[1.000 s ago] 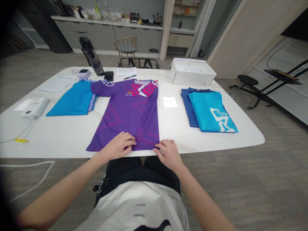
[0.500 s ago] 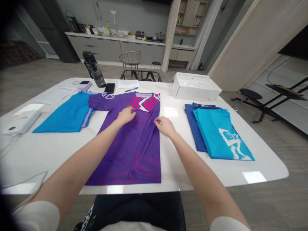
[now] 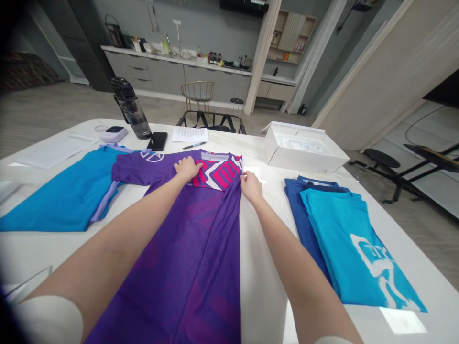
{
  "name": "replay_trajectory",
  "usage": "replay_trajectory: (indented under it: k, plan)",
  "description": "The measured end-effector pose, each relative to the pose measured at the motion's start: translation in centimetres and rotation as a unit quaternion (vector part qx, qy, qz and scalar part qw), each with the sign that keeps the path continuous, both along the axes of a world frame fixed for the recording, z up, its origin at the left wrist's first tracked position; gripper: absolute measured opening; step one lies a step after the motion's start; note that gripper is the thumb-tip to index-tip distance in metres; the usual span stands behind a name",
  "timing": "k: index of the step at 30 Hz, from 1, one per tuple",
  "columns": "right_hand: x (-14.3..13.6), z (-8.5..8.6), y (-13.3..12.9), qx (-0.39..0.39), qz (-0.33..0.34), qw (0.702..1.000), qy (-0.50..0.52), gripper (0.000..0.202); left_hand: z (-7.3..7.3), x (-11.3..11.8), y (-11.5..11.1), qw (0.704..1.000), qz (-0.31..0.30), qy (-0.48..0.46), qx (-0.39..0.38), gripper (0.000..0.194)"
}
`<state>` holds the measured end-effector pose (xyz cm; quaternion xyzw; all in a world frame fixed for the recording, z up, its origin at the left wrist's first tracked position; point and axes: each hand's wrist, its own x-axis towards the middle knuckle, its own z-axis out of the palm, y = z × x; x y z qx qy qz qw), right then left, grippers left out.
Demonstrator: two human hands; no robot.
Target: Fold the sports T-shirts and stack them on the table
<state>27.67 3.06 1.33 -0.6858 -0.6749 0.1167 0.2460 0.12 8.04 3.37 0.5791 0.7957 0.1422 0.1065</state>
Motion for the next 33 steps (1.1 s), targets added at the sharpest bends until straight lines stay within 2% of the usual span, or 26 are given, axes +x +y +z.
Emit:
replay_trajectory:
  k: [4,8,12,16,20,22,24,27,30,33]
  plan:
    - [-0.3,-0.1,-0.2,0.003,-0.001,1.0,-0.024,0.029,-0.6,-0.1,1.5,0.999,0.015,-0.039,0.003,0.038]
    - [-0.3,0.3,0.8,-0.015,0.0,1.0,-0.023,0.028,-0.5,-0.1,1.7,0.995,-0.007,-0.084,0.057,0.018]
    - [-0.6,0.5,1.9,-0.022,-0.014,0.999,-0.023,0.029,0.8,-0.4,0.9,0.977,-0.019,-0.14,0.156,0.022]
    - [-1.0,0.2,2.1,-0.019,-0.022,0.999,-0.036,0.03,1.5,-2.3,1.0,0.965,-0.031,-0.121,0.229,0.024]
    - [-1.2,0.0,1.9,-0.018,-0.024,0.999,-0.042,0.03,0.9,-4.6,1.5,0.975,0.021,-0.113,0.189,0.029]
    - [-1.2,0.1,1.6,-0.016,-0.024,0.999,-0.045,0.031,0.7,-5.1,1.0,0.981,0.035,-0.098,0.166,0.036]
    - [-1.4,0.4,1.1,0.003,-0.018,0.998,-0.057,0.032,0.8,-5.0,-0.4,0.984,0.0,-0.05,0.171,0.045]
    - [-2.4,1.0,-0.5,0.048,0.011,0.996,-0.08,0.034,1.1,-3.9,-3.4,0.978,-0.132,0.045,0.154,0.051]
    - [-4.0,1.5,-2.9,0.061,0.093,0.989,-0.096,0.039,0.5,-2.8,-6.5,0.959,-0.26,0.075,0.085,0.054]
    - [-5.5,1.2,-5.1,0.016,0.172,0.978,-0.117,0.052,-0.8,-2.6,-8.3,0.949,-0.308,0.063,0.017,0.061]
